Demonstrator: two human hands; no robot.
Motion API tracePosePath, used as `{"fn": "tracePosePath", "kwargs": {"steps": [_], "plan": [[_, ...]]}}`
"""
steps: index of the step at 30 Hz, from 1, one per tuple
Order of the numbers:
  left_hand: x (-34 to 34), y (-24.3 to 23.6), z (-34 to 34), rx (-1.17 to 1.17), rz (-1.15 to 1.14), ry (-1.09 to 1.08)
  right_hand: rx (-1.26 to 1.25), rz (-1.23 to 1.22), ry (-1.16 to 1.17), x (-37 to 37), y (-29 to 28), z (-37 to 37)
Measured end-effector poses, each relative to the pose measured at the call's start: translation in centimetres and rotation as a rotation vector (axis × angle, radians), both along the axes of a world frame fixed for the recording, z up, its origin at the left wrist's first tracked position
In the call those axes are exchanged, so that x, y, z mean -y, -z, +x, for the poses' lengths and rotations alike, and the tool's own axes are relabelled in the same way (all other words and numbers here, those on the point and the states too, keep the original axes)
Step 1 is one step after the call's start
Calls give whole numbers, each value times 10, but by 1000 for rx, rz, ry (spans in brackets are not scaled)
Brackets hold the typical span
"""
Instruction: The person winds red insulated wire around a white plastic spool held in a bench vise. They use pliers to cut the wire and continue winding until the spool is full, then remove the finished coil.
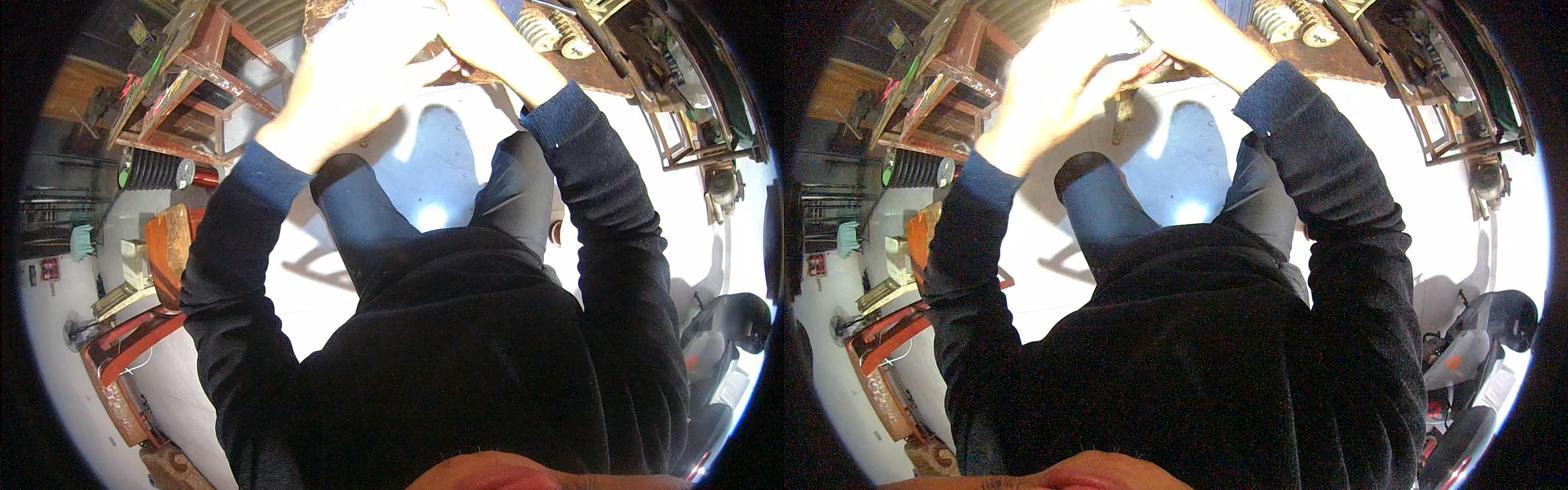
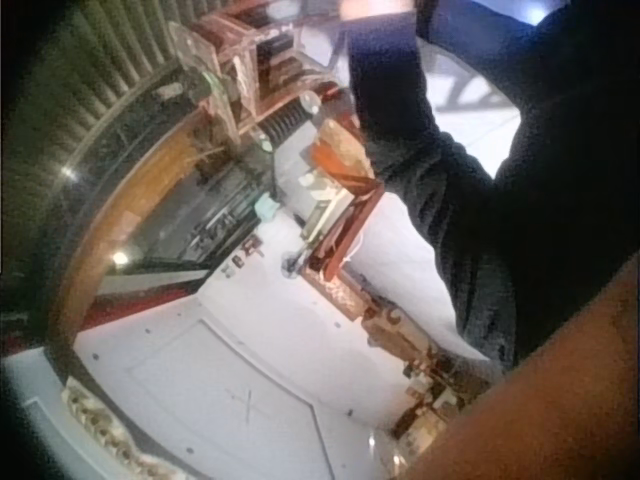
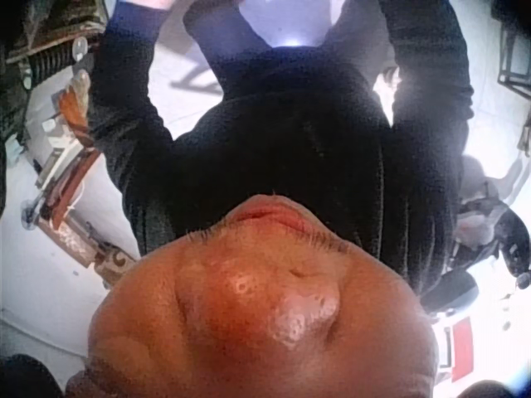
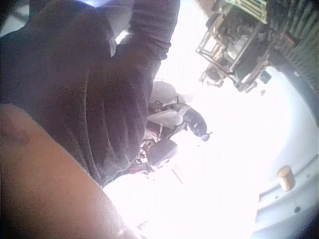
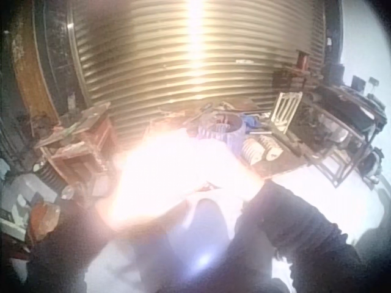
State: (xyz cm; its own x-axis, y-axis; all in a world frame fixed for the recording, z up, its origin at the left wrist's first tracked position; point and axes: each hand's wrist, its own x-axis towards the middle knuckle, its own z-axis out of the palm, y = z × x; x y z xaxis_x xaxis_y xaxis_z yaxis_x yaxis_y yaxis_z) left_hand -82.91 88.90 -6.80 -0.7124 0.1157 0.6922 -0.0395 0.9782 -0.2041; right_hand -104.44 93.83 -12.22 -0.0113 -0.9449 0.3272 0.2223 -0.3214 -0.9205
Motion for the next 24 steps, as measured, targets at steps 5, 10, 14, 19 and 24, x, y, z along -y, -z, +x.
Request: {"fn": "tracePosePath", "kwargs": {"steps": [5,10,14,19,24], "plan": [[13,51,-3,188,68,-87,-114,3,40,-1,-3,2],[32,75,-8,230,17,-126,-242,-13,69,0,2,8],[53,74,-11,436,485,-7,-362,-43,84,3,2,19],[62,55,-3,992,1310,60,-476,-83,81,6,-3,25],[45,53,6,528,470,8,-558,-86,87,14,-10,25]]}}
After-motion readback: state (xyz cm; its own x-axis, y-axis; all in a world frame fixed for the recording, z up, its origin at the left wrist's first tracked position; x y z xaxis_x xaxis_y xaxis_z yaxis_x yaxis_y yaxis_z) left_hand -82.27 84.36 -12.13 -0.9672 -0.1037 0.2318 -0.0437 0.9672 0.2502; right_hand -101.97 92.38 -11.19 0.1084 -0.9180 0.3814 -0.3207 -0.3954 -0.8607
